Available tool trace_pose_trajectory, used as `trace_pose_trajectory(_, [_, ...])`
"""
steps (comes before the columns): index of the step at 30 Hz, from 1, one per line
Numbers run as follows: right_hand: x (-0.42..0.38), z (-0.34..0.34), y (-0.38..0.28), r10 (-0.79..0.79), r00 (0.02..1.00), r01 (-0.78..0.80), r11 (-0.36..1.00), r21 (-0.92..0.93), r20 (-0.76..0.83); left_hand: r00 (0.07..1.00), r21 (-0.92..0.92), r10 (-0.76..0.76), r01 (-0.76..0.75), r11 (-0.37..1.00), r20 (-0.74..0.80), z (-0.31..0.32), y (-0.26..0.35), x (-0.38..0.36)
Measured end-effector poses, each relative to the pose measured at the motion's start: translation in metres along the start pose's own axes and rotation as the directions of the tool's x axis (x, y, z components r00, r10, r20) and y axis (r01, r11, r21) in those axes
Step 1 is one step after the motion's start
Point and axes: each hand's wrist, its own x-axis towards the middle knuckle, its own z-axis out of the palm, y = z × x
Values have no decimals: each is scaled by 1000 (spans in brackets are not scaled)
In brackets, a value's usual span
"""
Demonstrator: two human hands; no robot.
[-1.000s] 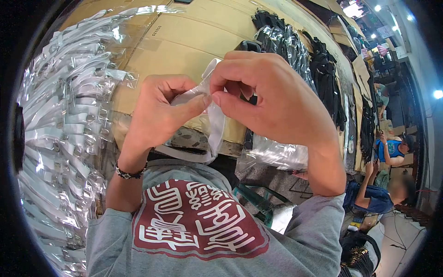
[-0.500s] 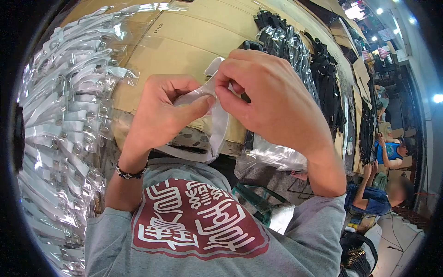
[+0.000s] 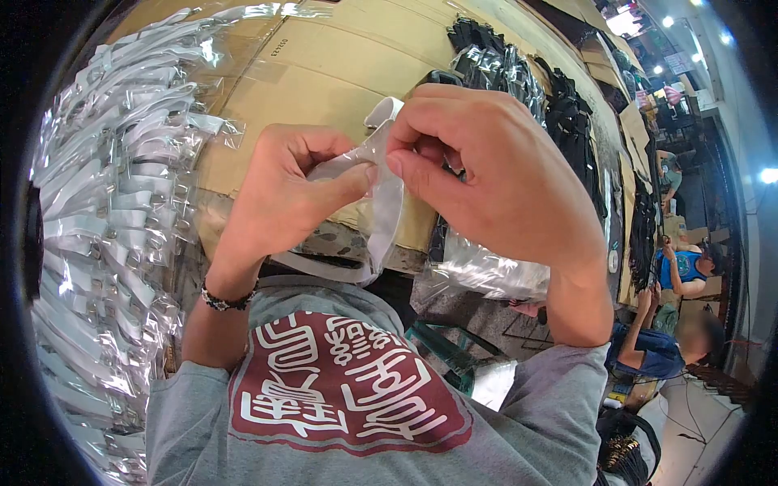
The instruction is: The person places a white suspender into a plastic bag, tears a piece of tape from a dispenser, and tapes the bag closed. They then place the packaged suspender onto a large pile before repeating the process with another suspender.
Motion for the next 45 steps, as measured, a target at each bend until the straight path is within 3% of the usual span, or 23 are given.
trace_pose_trajectory(6, [3, 1, 4, -12, 998, 14, 999, -29, 63, 999, -56, 22, -24, 998, -42, 5, 2, 0])
trace_pose_trajectory(12, [6, 1, 9, 2, 996, 2, 999, -40, 93, 1000, -36, -26, 27, 999, 15, 3, 4, -1])
trace_pose_trajectory(24, [1, 15, 1, 19, 999, -24, 986, -167, -31, 999, -76, -22, 24, 997, 28, 2, 3, -2])
trace_pose_trajectory(30, [-4, 25, -7, -41, 991, -7, 935, -354, -127, 999, -76, -23, 26, 997, 36, 2, 1, -2])
trace_pose_trajectory(39, [-6, 27, -12, -60, 989, -4, 909, -417, -139, 999, -37, 0, 1, 999, 35, 2, 5, -3])
trace_pose_trajectory(45, [-6, 22, -8, 27, 990, -84, 903, -421, -140, 1000, -17, -5, 6, 1000, 31, 5, 1, -3])
